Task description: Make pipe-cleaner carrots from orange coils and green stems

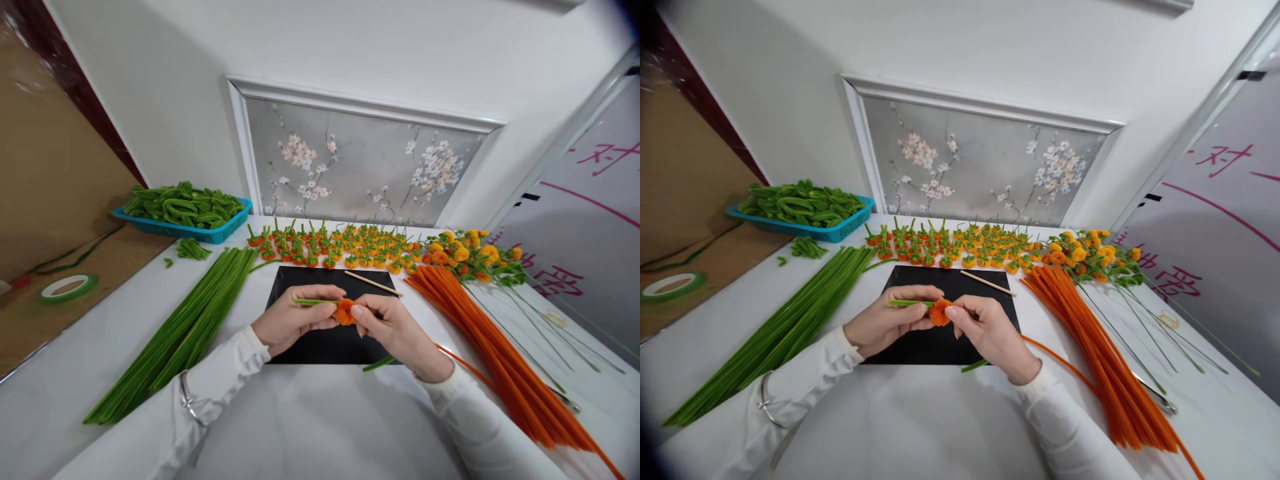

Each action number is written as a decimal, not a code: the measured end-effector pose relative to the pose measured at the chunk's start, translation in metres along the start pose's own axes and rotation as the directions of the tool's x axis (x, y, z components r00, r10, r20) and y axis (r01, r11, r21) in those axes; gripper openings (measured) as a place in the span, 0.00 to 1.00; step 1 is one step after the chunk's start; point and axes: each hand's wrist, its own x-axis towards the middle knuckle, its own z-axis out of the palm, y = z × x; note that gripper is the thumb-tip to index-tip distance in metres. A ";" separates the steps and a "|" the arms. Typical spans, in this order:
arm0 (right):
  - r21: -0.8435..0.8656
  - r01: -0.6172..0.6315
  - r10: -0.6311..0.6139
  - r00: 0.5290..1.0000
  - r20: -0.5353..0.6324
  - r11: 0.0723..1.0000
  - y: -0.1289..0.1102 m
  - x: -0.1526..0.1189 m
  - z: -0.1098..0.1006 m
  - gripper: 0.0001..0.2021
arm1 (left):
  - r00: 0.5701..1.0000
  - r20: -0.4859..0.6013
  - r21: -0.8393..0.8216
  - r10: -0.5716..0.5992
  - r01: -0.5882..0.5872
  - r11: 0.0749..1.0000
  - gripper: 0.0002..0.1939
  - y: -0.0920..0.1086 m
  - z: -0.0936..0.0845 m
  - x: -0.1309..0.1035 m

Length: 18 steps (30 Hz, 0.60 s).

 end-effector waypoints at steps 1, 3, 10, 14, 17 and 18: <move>-0.031 -0.008 0.007 1.000 -0.019 0.999 0.000 0.000 -0.002 0.21 | 0.999 0.034 0.052 0.024 -0.026 0.998 0.20 0.007 -0.004 0.000; -0.078 -0.028 0.026 0.999 -0.030 0.997 0.000 0.000 -0.005 0.21 | 0.994 0.020 0.244 0.103 -0.105 0.964 0.17 0.019 -0.008 -0.001; -0.148 0.082 -0.062 0.989 0.133 0.986 0.003 -0.001 0.001 0.17 | 0.980 0.176 0.558 -0.097 -0.018 0.830 0.16 0.013 0.010 -0.005; -0.257 0.111 -0.086 0.990 0.108 0.960 0.004 -0.001 0.002 0.11 | 0.981 0.153 0.444 -0.117 0.038 0.895 0.12 0.002 0.016 -0.005; -0.314 0.095 -0.088 0.995 0.038 0.945 0.005 0.000 0.002 0.10 | 0.983 0.131 0.406 -0.128 0.064 0.912 0.10 0.002 0.017 -0.004; -0.327 0.093 -0.093 0.996 0.018 0.940 0.005 0.000 0.003 0.10 | 0.984 0.131 0.422 -0.120 0.054 0.905 0.10 0.001 0.017 -0.004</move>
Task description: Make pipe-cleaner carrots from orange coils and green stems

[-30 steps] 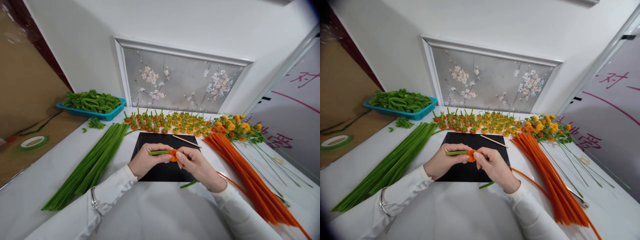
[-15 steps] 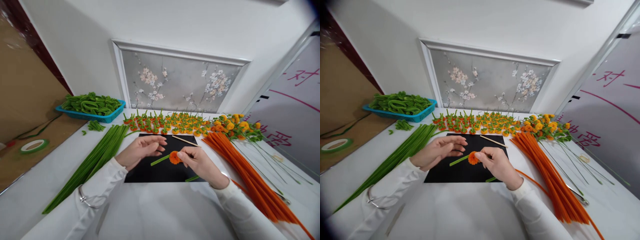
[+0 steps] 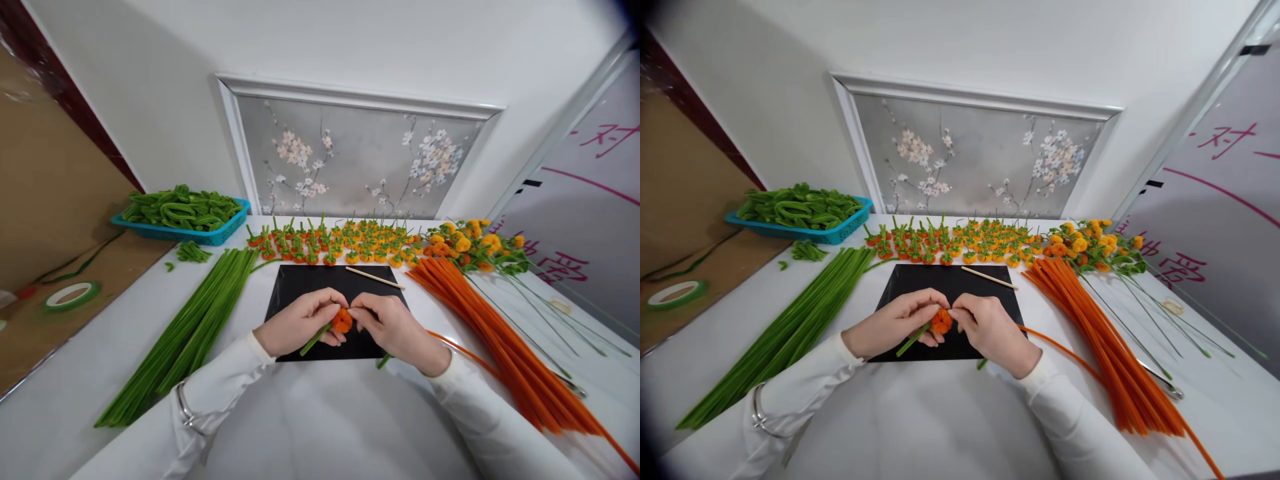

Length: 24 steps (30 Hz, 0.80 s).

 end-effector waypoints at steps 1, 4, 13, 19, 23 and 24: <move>-0.017 0.000 0.000 1.000 -0.021 1.000 0.000 0.000 0.001 0.10 | 1.000 -0.013 0.050 0.026 -0.025 0.998 0.11 0.000 0.001 0.000; -0.083 0.011 -0.016 0.998 -0.057 0.996 0.000 0.000 0.002 0.10 | 0.978 -0.089 0.355 0.190 -0.147 0.923 0.12 -0.004 0.005 0.000; -0.002 0.080 -0.079 0.993 0.088 0.997 -0.004 -0.004 -0.009 0.13 | 0.874 -0.207 0.595 0.440 -0.245 0.766 0.08 -0.016 0.005 0.002; 0.034 0.086 -0.089 0.993 0.083 0.996 -0.008 -0.005 -0.013 0.14 | 0.849 -0.234 0.594 0.473 -0.261 0.761 0.08 -0.012 0.005 0.002; 0.011 0.075 -0.074 0.997 -0.015 0.997 -0.004 -0.004 -0.009 0.12 | 0.851 -0.194 0.647 0.489 -0.264 0.715 0.09 -0.006 0.005 0.002; 0.001 0.071 -0.071 0.997 -0.029 0.998 -0.003 -0.004 -0.008 0.12 | 0.852 -0.193 0.652 0.486 -0.259 0.713 0.09 -0.005 0.006 0.001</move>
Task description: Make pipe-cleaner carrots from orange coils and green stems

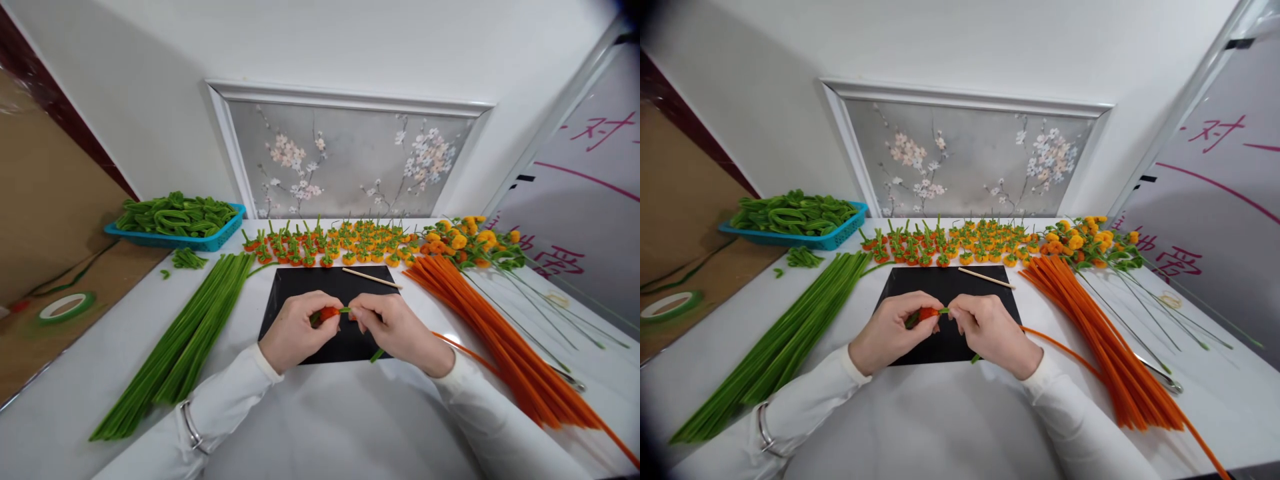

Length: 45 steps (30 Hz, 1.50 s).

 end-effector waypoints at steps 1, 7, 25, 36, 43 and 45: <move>-0.009 -0.001 0.001 1.000 -0.009 1.000 0.001 0.000 0.001 0.12 | 1.000 0.001 0.003 -0.004 0.004 1.000 0.09 0.001 0.000 0.000; 0.012 -0.030 0.030 0.999 -0.033 0.999 0.002 0.000 0.001 0.11 | 0.990 0.092 -0.233 -0.107 0.126 0.964 0.09 0.001 0.000 -0.001; 0.029 -0.021 0.020 0.999 0.029 0.999 0.000 0.001 0.001 0.12 | 0.867 0.403 -0.733 -0.292 0.497 0.465 0.16 -0.009 -0.010 0.002; -0.233 0.029 -0.014 0.998 0.067 0.972 -0.001 -0.002 0.014 0.09 | 0.928 0.303 -0.611 -0.215 0.363 0.704 0.12 -0.002 -0.001 0.001; -0.141 -0.017 0.022 0.999 0.037 0.990 -0.002 0.000 0.007 0.12 | 0.964 0.240 -0.461 -0.117 0.219 0.860 0.03 -0.002 -0.004 0.001; -0.083 -0.001 0.001 1.000 -0.001 0.997 0.000 0.001 0.005 0.11 | 0.962 0.255 -0.481 -0.099 0.215 0.850 0.02 -0.002 -0.004 0.001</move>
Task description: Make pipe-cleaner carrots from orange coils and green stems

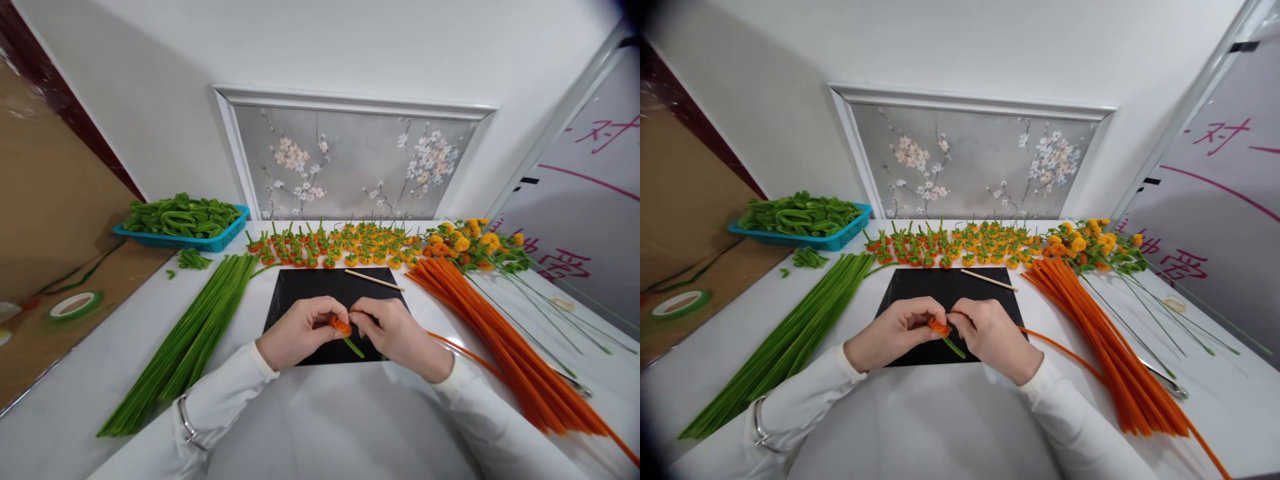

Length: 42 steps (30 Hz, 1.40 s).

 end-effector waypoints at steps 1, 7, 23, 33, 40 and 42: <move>0.020 0.008 -0.008 1.000 -0.025 1.000 0.001 0.000 -0.001 0.10 | 1.000 -0.001 -0.018 0.011 -0.011 1.000 0.02 0.000 0.000 0.000; -0.003 -0.017 0.017 1.000 0.011 1.000 0.001 0.000 -0.003 0.12 | 0.994 -0.105 -0.124 0.028 -0.042 0.991 0.05 0.005 0.001 0.001; 0.137 -0.017 0.016 1.000 0.010 0.990 -0.005 -0.001 -0.018 0.09 | 0.910 -0.146 -0.659 -0.387 0.203 0.725 0.13 0.005 -0.003 0.002; 0.254 0.112 -0.052 0.971 -0.234 0.961 -0.014 0.000 -0.005 0.05 | 0.919 -0.156 -0.667 -0.361 0.171 0.725 0.10 0.001 0.003 0.002; 0.570 -0.009 0.145 0.970 -0.194 0.822 -0.014 0.003 0.002 0.08 | 0.929 -0.114 -0.795 -0.351 0.127 0.593 0.09 -0.002 0.006 0.000; 0.700 -0.105 0.218 0.973 -0.074 0.706 -0.014 0.004 0.006 0.10 | 0.933 -0.089 -0.827 -0.348 0.125 0.547 0.08 -0.005 0.008 -0.001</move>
